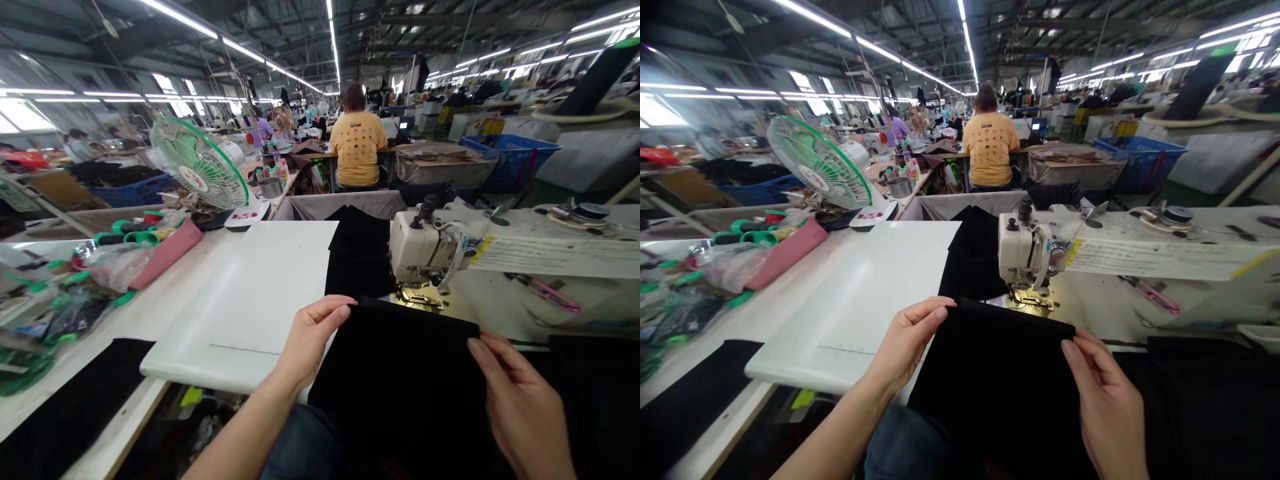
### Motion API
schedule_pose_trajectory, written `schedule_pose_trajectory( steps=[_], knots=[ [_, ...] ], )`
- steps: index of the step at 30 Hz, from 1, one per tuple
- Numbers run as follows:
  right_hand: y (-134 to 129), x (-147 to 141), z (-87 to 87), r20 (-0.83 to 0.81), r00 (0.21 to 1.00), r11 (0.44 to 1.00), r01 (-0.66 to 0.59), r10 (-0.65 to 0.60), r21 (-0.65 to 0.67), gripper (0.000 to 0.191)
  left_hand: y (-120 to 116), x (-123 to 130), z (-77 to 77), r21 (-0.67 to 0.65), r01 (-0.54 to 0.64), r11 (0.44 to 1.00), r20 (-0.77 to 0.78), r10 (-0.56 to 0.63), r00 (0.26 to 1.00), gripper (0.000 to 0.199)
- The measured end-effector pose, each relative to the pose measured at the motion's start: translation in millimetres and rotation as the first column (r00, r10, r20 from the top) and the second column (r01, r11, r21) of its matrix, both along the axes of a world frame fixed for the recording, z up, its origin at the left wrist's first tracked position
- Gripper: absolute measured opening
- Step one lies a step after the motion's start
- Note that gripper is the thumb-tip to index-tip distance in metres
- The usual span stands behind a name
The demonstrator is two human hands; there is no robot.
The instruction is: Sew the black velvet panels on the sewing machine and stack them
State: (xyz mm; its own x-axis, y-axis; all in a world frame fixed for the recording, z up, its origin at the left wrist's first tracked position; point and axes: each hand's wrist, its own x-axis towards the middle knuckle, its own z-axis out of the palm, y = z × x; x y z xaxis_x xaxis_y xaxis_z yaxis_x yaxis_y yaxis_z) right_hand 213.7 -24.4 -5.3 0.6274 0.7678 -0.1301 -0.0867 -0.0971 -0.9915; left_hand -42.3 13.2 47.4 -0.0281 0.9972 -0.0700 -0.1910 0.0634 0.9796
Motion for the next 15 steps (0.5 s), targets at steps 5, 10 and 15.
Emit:
schedule_pose_trajectory(
  steps=[5, 10, 15],
  knots=[
    [-2, -8, -1.3, -0.208, 0.977, 0.995, 0.065, -0.049, 0.073, 0.055, 2, 1, 1.0, -0.095, -0.145, 0.985, 0.036, 0.149, 0.988, 0.022],
    [-6, -9, 6.3, -0.287, 0.957, 0.992, 0.080, -0.048, 0.102, 0.054, 1, 4, 4.0, -0.084, -0.154, 0.985, 0.030, 0.157, 0.987, 0.022],
    [-5, -8, 9.3, -0.307, 0.949, 0.992, 0.099, -0.070, 0.080, 0.056, 3, 5, 4.1, -0.073, -0.164, 0.984, 0.002, 0.165, 0.986, 0.023]
  ],
)
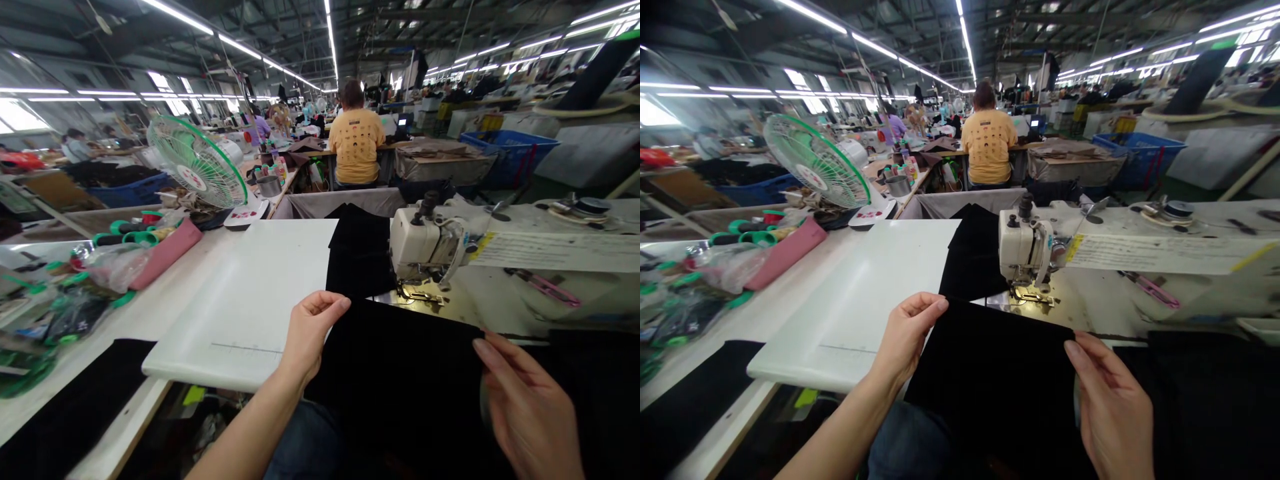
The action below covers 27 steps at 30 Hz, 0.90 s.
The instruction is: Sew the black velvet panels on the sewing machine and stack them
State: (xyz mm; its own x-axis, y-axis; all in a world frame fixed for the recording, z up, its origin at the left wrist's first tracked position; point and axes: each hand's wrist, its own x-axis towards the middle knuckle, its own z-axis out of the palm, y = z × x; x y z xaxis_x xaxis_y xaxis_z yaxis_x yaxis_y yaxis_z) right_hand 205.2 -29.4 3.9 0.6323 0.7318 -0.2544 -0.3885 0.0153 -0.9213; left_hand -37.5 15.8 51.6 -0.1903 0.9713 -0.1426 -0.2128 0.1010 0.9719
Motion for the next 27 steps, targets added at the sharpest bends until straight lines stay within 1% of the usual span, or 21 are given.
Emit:
schedule_pose_trajectory(
  steps=[2, 5, 7, 10, 15, 19, 22, 25, 27],
  knots=[
    [0, 1, -1.9, 0.031, 1.000, 1.000, 0.002, -0.002, 0.018, 0.052, 1, 0, 0.0, 0.003, -0.002, 1.000, -0.015, 0.002, 1.000, 0.024],
    [0, 1, -2.7, 0.117, 0.993, 0.997, -0.018, 0.008, 0.080, 0.043, 2, -2, 1.5, 0.031, -0.030, 0.999, -0.044, 0.032, 0.999, 0.027],
    [1, 1, -0.5, 0.173, 0.984, 0.991, -0.066, 0.046, 0.114, 0.037, 3, -4, 3.0, 0.036, -0.055, 0.998, -0.056, 0.057, 0.997, 0.031],
    [4, 2, 4.4, 0.208, 0.973, 0.982, -0.133, 0.103, 0.137, 0.030, 6, -9, 5.4, 0.002, -0.062, 0.998, -0.056, 0.062, 0.997, 0.037],
    [5, 1, 7.1, 0.210, 0.972, 0.979, -0.138, 0.105, 0.151, 0.028, 3, -11, 11.1, -0.019, -0.064, 0.998, -0.065, 0.063, 0.996, 0.040],
    [6, 0, 3.5, 0.203, 0.972, 0.976, -0.154, 0.121, 0.153, 0.028, 1, -8, 12.6, 0.011, -0.074, 0.997, -0.086, 0.074, 0.994, 0.038],
    [8, 1, 1.1, 0.217, 0.968, 0.977, -0.156, 0.123, 0.145, 0.029, 2, -8, 11.2, 0.044, -0.041, 0.998, -0.104, 0.045, 0.994, 0.036],
    [10, 2, 1.6, 0.265, 0.955, 0.975, -0.176, 0.136, 0.135, 0.027, 7, -10, 14.0, 0.094, 0.019, 0.995, -0.191, -0.001, 0.982, 0.033],
    [6, 3, 4.1, 0.304, 0.938, 0.969, -0.212, 0.167, 0.123, 0.023, 17, -10, 20.8, 0.149, 0.079, 0.986, -0.343, -0.023, 0.939, 0.028]
  ],
)
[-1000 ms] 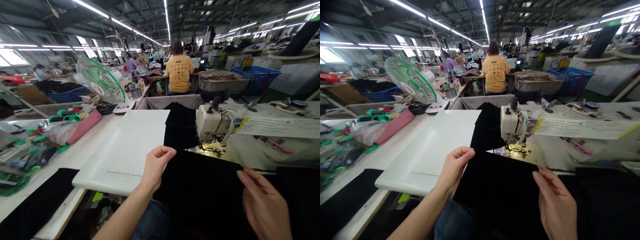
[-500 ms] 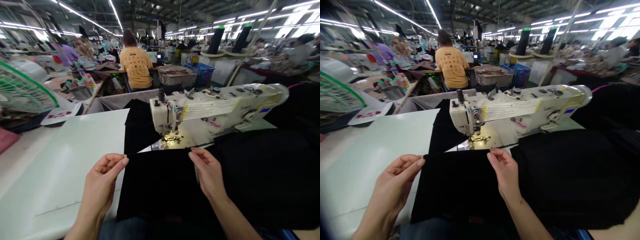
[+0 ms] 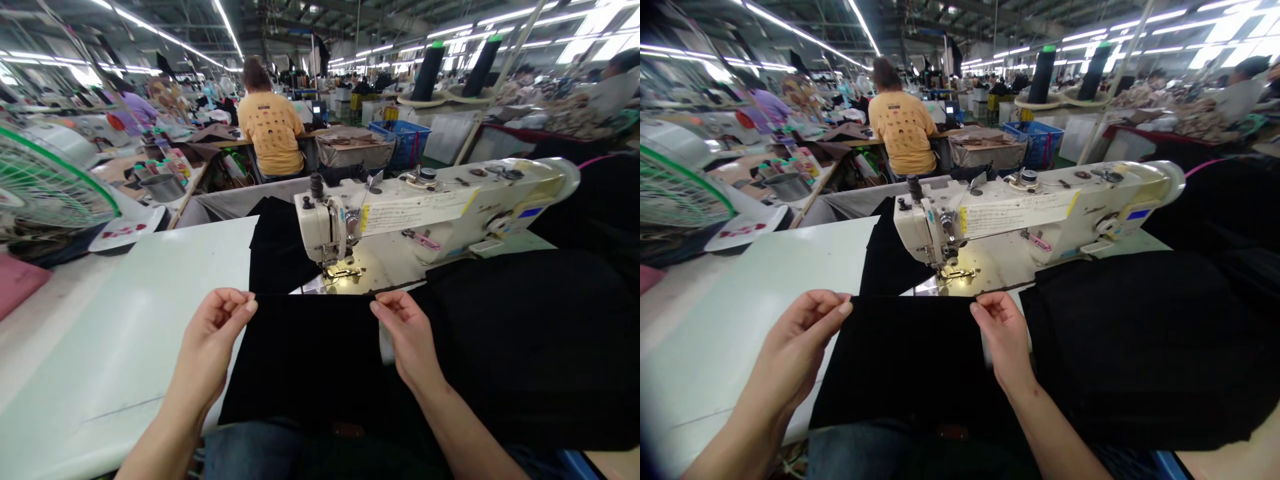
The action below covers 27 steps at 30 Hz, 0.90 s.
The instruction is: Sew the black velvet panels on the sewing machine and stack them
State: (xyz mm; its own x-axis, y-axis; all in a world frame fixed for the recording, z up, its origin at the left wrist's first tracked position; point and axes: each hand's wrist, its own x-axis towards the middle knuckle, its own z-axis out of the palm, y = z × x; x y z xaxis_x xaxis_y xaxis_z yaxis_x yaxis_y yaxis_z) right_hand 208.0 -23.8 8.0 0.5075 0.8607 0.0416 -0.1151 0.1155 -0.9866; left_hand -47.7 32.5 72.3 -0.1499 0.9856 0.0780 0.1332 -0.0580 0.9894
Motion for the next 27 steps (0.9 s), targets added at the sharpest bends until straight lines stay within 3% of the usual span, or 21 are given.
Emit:
schedule_pose_trajectory(
  steps=[3, 5, 7, 10, 12, 15, 23, 27],
  knots=[
    [-19, -3, 3.6, 0.218, 0.968, 0.993, -0.120, 0.121, -0.021, 0.014, 24, 7, 10.2, 0.103, 0.125, 0.987, -0.378, -0.078, 0.923, 0.014],
    [-37, -7, 1.5, 0.447, 0.857, 0.964, -0.260, 0.257, -0.057, 0.010, 43, 18, 7.6, 0.103, 0.276, 0.956, -0.579, -0.168, 0.798, 0.006],
    [-55, -11, -6.9, 0.584, 0.722, 0.916, -0.390, 0.370, -0.098, 0.009, 61, 35, -6.7, 0.068, 0.436, 0.897, -0.658, -0.288, 0.696, 0.007],
    [-73, -11, -28.9, 0.632, 0.675, 0.896, -0.439, 0.381, -0.071, 0.014, 79, 61, -40.2, 0.034, 0.563, 0.826, -0.667, -0.401, 0.628, 0.014],
    [-77, -8, -43.2, 0.709, 0.645, 0.913, -0.409, 0.286, 0.004, 0.016, 83, 71, -59.2, 0.036, 0.575, 0.817, -0.659, -0.414, 0.629, 0.018],
    [-77, -1, -53.9, 0.826, 0.542, 0.903, -0.417, 0.154, 0.105, 0.024, 84, 76, -72.7, 0.050, 0.582, 0.811, -0.645, -0.419, 0.639, 0.018],
    [-51, -3, -38.5, 0.928, 0.349, 0.884, -0.464, 0.131, 0.049, 0.024, 114, 79, -80.3, 0.006, 0.472, 0.882, -0.628, -0.364, 0.688, 0.016],
    [-42, -6, -37.4, 0.932, 0.352, 0.880, -0.467, 0.089, 0.093, 0.028, 130, 84, -82.9, -0.042, 0.447, 0.894, -0.655, -0.362, 0.663, 0.017]
  ],
)
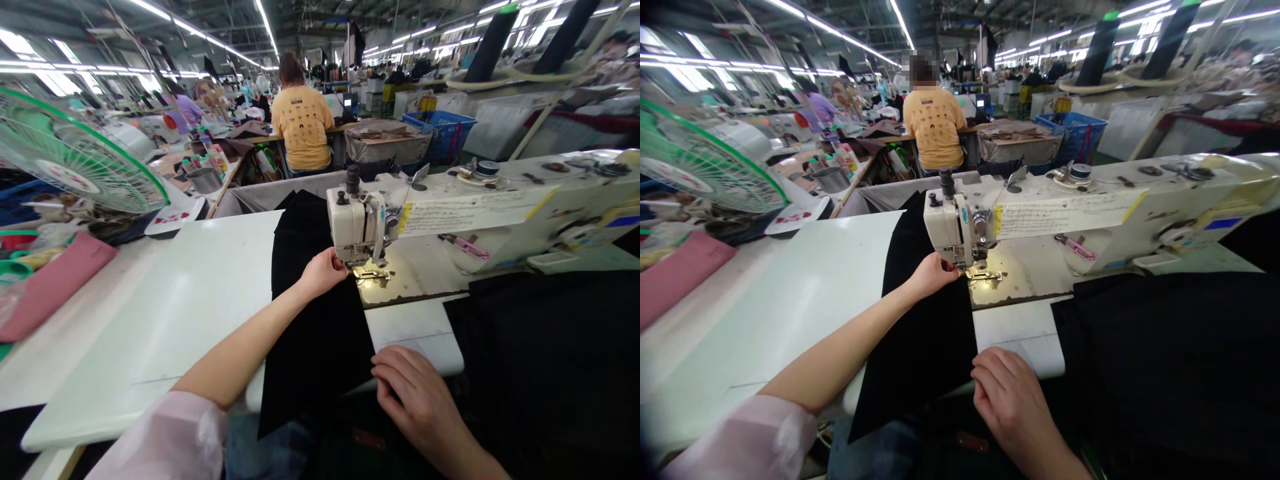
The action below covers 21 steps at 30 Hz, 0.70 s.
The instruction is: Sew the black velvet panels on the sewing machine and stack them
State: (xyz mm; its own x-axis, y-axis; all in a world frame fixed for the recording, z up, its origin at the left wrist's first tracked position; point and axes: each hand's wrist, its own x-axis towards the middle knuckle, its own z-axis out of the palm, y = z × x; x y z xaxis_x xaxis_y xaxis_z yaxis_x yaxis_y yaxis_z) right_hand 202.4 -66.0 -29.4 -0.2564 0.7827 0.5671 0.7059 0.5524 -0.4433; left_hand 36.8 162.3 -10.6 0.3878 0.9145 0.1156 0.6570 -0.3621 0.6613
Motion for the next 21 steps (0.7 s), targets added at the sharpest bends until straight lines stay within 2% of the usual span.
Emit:
schedule_pose_trajectory(
  steps=[2, 4, 6, 7, 8, 9, 10, 11, 13, 16, 18, 21],
  knots=[
    [0, 1, -0.6, 0.003, 1.000, 1.000, -0.003, 0.003, 0.015, 0.029, -1, 2, 4.2, 0.015, -0.016, 1.000, -0.025, 0.017, 1.000, 0.016],
    [-3, 3, -0.8, 0.023, 1.000, 1.000, -0.019, 0.019, 0.008, 0.030, -14, 2, 11.9, 0.052, -0.052, 0.997, -0.041, 0.054, 0.998, 0.014],
    [-5, 5, -0.4, 0.046, 0.998, 0.999, -0.037, 0.037, -0.014, 0.031, -40, -1, 20.6, 0.144, -0.102, 0.984, -0.058, 0.111, 0.992, 0.016],
    [-6, 6, 0.0, 0.053, 0.998, 0.999, -0.044, 0.046, -0.025, 0.032, -58, -4, 24.1, 0.200, -0.087, 0.976, -0.067, 0.102, 0.992, 0.016],
    [-6, 7, 0.6, 0.058, 0.997, 0.998, -0.053, 0.055, -0.035, 0.033, -77, -8, 26.6, 0.254, -0.029, 0.967, -0.084, 0.052, 0.995, 0.014],
    [-6, 8, 1.2, 0.059, 0.996, 0.997, -0.061, 0.064, -0.041, 0.033, -98, -13, 27.8, 0.283, 0.107, 0.953, -0.110, -0.078, 0.991, 0.009],
    [-5, 8, 2.0, 0.058, 0.996, 0.997, -0.069, 0.071, -0.045, 0.034, -117, -18, 27.7, 0.264, 0.300, 0.917, -0.133, -0.273, 0.953, 0.004],
    [-4, 8, 3.0, 0.056, 0.995, 0.996, -0.074, 0.077, -0.048, 0.035, -133, -23, 26.5, 0.237, 0.462, 0.855, -0.160, -0.435, 0.886, 0.008],
    [3, 8, 5.0, 0.053, 0.996, 0.996, -0.074, 0.077, -0.049, 0.037, -153, -31, 22.0, 0.204, 0.625, 0.753, -0.207, -0.591, 0.780, 0.020],
    [21, 7, 7.3, 0.044, 0.997, 0.997, -0.060, 0.062, -0.039, 0.036, -147, -37, 14.8, 0.245, 0.670, 0.700, -0.267, -0.616, 0.741, 0.030],
    [37, 6, 7.8, 0.050, 0.998, 0.998, -0.043, 0.045, -0.041, 0.031, -129, -38, 11.9, 0.285, 0.680, 0.675, -0.254, -0.631, 0.733, 0.031],
    [60, 3, 8.4, 0.107, 0.994, 0.999, 0.017, -0.012, -0.050, 0.025, -101, -38, 10.3, 0.308, 0.667, 0.679, -0.194, -0.641, 0.742, 0.028]
  ],
)
